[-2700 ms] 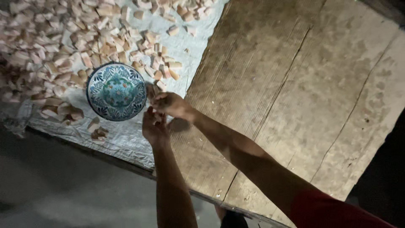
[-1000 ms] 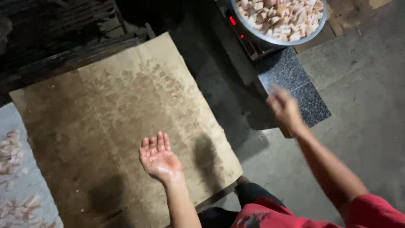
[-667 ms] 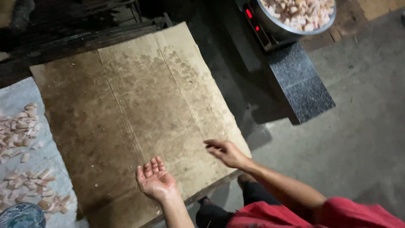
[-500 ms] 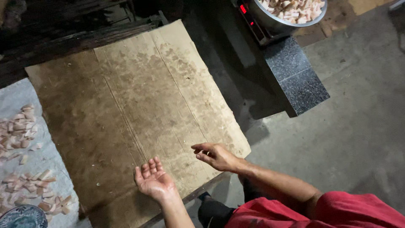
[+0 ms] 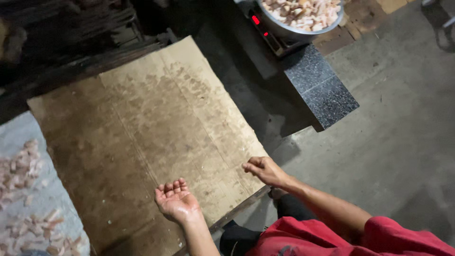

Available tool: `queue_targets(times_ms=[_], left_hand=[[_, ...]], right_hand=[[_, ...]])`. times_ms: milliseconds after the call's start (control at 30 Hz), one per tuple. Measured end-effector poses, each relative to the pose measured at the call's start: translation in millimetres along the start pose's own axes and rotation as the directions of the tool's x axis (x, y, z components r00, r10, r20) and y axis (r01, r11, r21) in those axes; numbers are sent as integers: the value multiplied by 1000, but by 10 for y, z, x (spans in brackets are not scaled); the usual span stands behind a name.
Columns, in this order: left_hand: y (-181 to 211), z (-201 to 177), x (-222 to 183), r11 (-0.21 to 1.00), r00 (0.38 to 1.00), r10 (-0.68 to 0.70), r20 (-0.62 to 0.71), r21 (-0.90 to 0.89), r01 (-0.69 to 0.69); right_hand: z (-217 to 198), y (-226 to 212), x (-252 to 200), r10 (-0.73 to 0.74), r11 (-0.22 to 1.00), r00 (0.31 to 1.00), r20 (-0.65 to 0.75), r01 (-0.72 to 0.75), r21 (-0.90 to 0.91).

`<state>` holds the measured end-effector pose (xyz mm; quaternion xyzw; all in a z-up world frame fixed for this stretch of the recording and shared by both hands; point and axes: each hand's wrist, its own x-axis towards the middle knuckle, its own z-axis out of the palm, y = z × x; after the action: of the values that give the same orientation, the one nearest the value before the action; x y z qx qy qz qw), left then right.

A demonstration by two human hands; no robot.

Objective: The person repeatedly scoops small, light-colored food pieces from a large pile on a cloth into a metal bowl, then transfers them to a digital scale. The person also uses a small plate to gather and move pieces. The task involves continuous manual handling and weighing of the food pieces.

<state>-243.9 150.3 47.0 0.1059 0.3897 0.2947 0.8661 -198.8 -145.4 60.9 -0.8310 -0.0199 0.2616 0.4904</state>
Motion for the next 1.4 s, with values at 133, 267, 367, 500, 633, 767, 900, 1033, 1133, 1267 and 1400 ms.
queue_targets(times_ms=[133, 267, 367, 500, 633, 767, 900, 1033, 1133, 1267, 1400], left_hand=[[-431, 273, -75, 997, 990, -55, 127, 59, 48], [-1200, 707, -333, 971, 969, -108, 222, 234, 55], [-1995, 1089, -612, 930, 952, -207, 226, 348, 119], [-3090, 1569, -952, 875, 913, -327, 242, 444, 196], [-3997, 2087, -1236, 851, 896, -300, 328, 517, 95], [-4400, 2455, -1384, 768, 942, -179, 284, 639, -46], [-4476, 2819, -1196, 731, 950, -130, 284, 675, -101], [-4519, 3048, -821, 673, 949, -107, 295, 724, -150], [-4646, 3371, -373, 614, 947, -106, 305, 769, -179], [-4981, 3897, 356, 490, 957, -81, 279, 847, -206], [-5355, 4472, 1094, 316, 943, -85, 321, 906, -280]], right_hand=[[-553, 61, 41, 17, 984, 988, -153, 11, 176], [-1440, 139, 10, -8, 929, 977, -214, 86, 359], [-2322, 404, -13, 28, 905, 953, -301, 104, 412], [-3551, 1082, -86, 156, 843, 897, -413, 97, 530], [-4789, 1729, -193, 249, 756, 827, -503, 158, 635], [-5737, 2107, -266, 274, 738, 738, -617, 250, 627], [-6044, 2321, -137, 341, 647, 713, -612, 295, 703], [-6262, 2318, 314, 351, 660, 759, -548, 214, 720], [-6410, 2258, 924, 347, 665, 806, -479, 149, 732], [-6558, 2184, 1893, 353, 696, 814, -462, 102, 710], [-6856, 2014, 3054, 405, 722, 795, -452, 26, 691]])
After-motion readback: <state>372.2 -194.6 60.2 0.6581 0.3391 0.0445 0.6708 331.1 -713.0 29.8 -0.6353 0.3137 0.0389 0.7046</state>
